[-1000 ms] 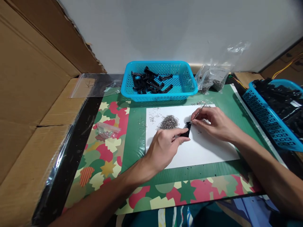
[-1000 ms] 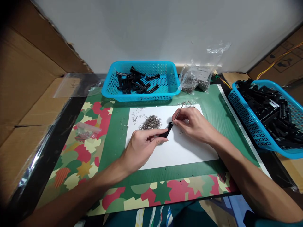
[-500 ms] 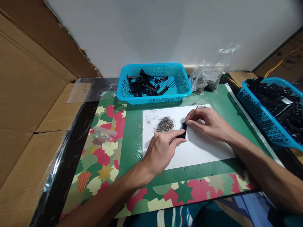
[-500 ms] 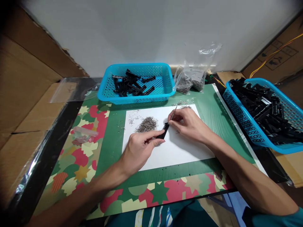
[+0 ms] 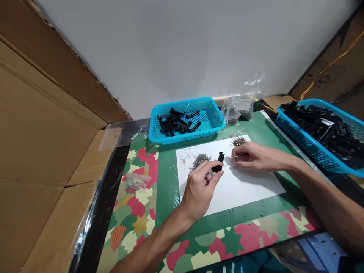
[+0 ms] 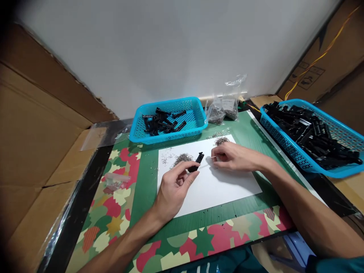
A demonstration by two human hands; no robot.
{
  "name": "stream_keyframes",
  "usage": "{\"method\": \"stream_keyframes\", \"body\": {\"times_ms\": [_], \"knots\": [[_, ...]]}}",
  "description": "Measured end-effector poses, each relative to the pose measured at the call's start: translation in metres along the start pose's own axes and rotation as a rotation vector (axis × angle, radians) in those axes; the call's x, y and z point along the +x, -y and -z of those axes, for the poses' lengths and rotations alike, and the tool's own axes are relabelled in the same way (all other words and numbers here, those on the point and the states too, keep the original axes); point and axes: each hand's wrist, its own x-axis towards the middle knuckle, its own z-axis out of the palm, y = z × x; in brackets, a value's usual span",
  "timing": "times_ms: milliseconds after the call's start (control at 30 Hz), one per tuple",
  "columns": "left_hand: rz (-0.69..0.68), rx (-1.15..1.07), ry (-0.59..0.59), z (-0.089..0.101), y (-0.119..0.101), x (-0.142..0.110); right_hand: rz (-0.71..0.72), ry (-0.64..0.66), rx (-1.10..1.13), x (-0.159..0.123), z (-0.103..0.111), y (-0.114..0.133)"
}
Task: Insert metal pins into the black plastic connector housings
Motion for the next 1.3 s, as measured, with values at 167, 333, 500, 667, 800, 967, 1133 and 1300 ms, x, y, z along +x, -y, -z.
{"method": "stream_keyframes", "body": {"times_ms": [167, 333, 500, 667, 800, 967, 1133, 1300], "knots": [[0.077, -0.060, -0.005, 0.002, -0.004, 0.003, -0.011, 0.034, -0.056, 0.000, 0.001, -0.008], [0.108, -0.086, 0.012, 0.002, -0.002, 0.004, -0.002, 0.033, -0.048, 0.000, 0.002, -0.013], [0.098, -0.071, 0.020, 0.003, -0.001, 0.003, -0.019, 0.046, -0.054, 0.001, 0.002, -0.008], [0.088, -0.058, 0.029, 0.004, -0.001, 0.004, -0.010, 0.042, -0.051, -0.002, 0.004, -0.008], [0.087, -0.060, 0.042, 0.004, -0.001, 0.005, 0.014, 0.046, -0.046, -0.003, 0.003, -0.012], [0.076, -0.052, 0.040, 0.004, -0.001, 0.004, 0.017, 0.043, -0.032, -0.002, 0.005, -0.014], [0.041, -0.031, 0.036, 0.004, -0.001, 0.002, 0.021, 0.046, 0.018, -0.005, 0.010, -0.008], [0.028, -0.088, 0.062, 0.005, -0.003, 0.002, 0.105, -0.101, 0.329, -0.006, 0.000, 0.002]]}}
